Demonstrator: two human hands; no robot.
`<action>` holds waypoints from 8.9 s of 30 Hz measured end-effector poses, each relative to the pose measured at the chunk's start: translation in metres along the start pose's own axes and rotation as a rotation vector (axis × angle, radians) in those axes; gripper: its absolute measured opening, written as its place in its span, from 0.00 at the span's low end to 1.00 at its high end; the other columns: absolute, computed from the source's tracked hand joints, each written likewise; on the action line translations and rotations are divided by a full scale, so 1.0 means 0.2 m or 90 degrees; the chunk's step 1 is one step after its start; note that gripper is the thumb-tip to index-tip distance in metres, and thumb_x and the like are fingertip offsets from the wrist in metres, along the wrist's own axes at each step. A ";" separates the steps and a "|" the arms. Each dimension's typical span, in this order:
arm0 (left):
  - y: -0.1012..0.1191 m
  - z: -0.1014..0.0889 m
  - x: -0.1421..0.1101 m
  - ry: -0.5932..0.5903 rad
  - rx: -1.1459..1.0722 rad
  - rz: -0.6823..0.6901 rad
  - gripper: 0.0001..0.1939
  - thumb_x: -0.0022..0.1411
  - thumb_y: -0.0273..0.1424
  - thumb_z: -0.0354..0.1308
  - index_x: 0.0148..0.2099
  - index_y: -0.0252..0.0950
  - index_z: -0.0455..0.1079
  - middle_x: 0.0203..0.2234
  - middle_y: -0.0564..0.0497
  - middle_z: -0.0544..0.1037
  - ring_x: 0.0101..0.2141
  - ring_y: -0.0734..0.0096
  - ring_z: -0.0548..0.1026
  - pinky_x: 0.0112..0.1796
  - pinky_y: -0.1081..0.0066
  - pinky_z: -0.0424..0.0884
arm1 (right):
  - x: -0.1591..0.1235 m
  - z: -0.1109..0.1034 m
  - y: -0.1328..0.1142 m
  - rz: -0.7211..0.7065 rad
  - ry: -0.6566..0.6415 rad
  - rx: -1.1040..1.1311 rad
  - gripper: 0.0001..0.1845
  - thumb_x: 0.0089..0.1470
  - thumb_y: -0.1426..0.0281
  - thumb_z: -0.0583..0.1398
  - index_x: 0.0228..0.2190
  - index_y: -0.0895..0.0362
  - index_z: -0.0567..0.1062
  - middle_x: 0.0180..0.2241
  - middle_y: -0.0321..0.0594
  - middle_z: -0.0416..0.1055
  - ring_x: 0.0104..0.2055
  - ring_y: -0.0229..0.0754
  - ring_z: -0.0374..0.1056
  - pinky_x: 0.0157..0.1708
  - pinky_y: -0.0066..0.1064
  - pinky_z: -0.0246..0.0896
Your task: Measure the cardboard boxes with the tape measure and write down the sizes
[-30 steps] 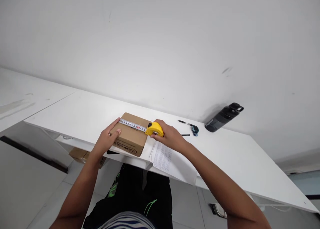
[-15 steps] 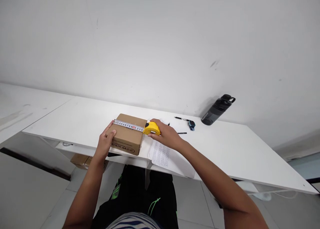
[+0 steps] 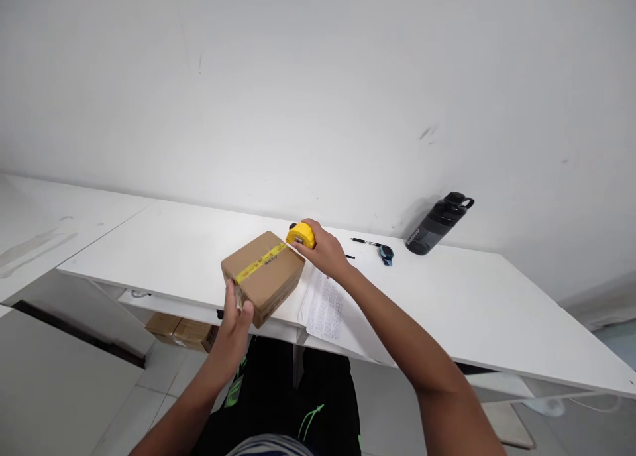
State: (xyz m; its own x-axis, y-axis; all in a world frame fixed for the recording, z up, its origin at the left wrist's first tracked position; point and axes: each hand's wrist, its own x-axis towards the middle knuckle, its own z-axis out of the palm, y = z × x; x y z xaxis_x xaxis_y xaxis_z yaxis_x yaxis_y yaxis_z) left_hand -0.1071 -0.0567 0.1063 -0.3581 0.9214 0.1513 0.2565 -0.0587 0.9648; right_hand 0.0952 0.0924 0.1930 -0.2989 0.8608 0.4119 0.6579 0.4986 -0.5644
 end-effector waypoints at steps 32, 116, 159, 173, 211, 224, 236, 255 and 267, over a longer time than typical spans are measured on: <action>-0.06 0.01 0.42 0.111 -0.079 0.037 0.20 0.59 0.41 0.57 0.51 0.36 0.70 0.42 0.47 0.78 0.42 0.63 0.75 0.43 0.66 0.72 | -0.45 -0.05 -0.20 0.000 -0.125 -0.088 0.26 0.58 0.55 0.56 0.54 0.51 0.61 0.44 0.44 0.75 0.36 0.51 0.74 0.30 0.38 0.68; -0.02 -0.22 0.27 0.058 -0.114 0.114 0.28 0.62 0.39 0.57 0.64 0.43 0.63 0.61 0.48 0.68 0.60 0.57 0.65 0.61 0.60 0.60 | -0.26 -0.15 -0.10 -0.109 -0.257 -0.012 0.28 0.58 0.53 0.58 0.56 0.47 0.60 0.48 0.43 0.71 0.35 0.45 0.71 0.31 0.36 0.68; 0.11 0.62 0.17 -0.590 0.101 0.181 0.23 0.48 0.42 0.68 0.45 0.39 0.75 0.41 0.47 0.79 0.42 0.60 0.76 0.43 0.65 0.71 | -0.14 -0.11 0.73 0.132 -0.179 -0.294 0.23 0.59 0.76 0.51 0.55 0.57 0.67 0.46 0.54 0.72 0.36 0.47 0.71 0.35 0.35 0.58; -0.04 0.74 0.23 -0.491 0.072 -0.020 0.20 0.47 0.45 0.68 0.35 0.36 0.71 0.25 0.53 0.73 0.28 0.70 0.70 0.30 0.71 0.66 | -0.33 0.05 0.93 0.206 0.176 0.026 0.08 0.61 0.62 0.47 0.35 0.53 0.59 0.27 0.33 0.61 0.27 0.37 0.61 0.29 0.30 0.59; -0.03 0.76 0.25 -0.526 0.054 -0.015 0.22 0.48 0.44 0.69 0.42 0.35 0.73 0.32 0.49 0.78 0.34 0.66 0.75 0.34 0.69 0.69 | -0.34 0.10 0.94 0.276 0.111 0.214 0.21 0.56 0.58 0.54 0.16 0.53 0.61 0.21 0.35 0.68 0.29 0.41 0.65 0.32 0.33 0.57; -0.04 0.76 0.25 -0.531 0.053 -0.021 0.23 0.48 0.45 0.69 0.42 0.35 0.73 0.32 0.49 0.78 0.34 0.66 0.74 0.34 0.69 0.69 | -0.33 0.10 0.94 0.271 0.114 0.213 0.22 0.56 0.57 0.55 0.16 0.53 0.58 0.21 0.35 0.68 0.28 0.41 0.65 0.32 0.33 0.57; -0.03 0.75 0.25 -0.535 0.058 -0.022 0.23 0.49 0.45 0.68 0.41 0.35 0.73 0.32 0.49 0.78 0.34 0.66 0.74 0.35 0.69 0.70 | -0.33 0.10 0.95 0.282 0.119 0.227 0.21 0.54 0.56 0.56 0.16 0.53 0.63 0.19 0.34 0.66 0.27 0.40 0.62 0.31 0.33 0.57; -0.03 0.75 0.25 -0.546 0.061 -0.014 0.24 0.50 0.46 0.68 0.43 0.35 0.73 0.32 0.50 0.77 0.31 0.70 0.73 0.32 0.71 0.68 | -0.34 0.09 0.92 0.318 0.152 0.225 0.19 0.54 0.59 0.55 0.17 0.53 0.63 0.19 0.33 0.64 0.26 0.39 0.60 0.31 0.32 0.55; -0.05 0.75 0.25 -0.525 0.064 -0.018 0.23 0.47 0.46 0.68 0.40 0.36 0.73 0.30 0.51 0.77 0.31 0.69 0.73 0.31 0.71 0.67 | -0.35 0.09 0.93 0.317 0.163 0.209 0.19 0.53 0.58 0.55 0.16 0.53 0.64 0.18 0.33 0.64 0.25 0.40 0.61 0.30 0.33 0.56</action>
State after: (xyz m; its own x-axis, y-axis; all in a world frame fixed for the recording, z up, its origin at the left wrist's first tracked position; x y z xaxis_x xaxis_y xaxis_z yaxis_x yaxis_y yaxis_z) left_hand 0.0072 0.0468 0.0717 0.3974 0.9101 -0.1175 0.3503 -0.0321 0.9361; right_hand 0.2245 0.1273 0.0464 0.1884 0.9655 0.1797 0.4170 0.0870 -0.9047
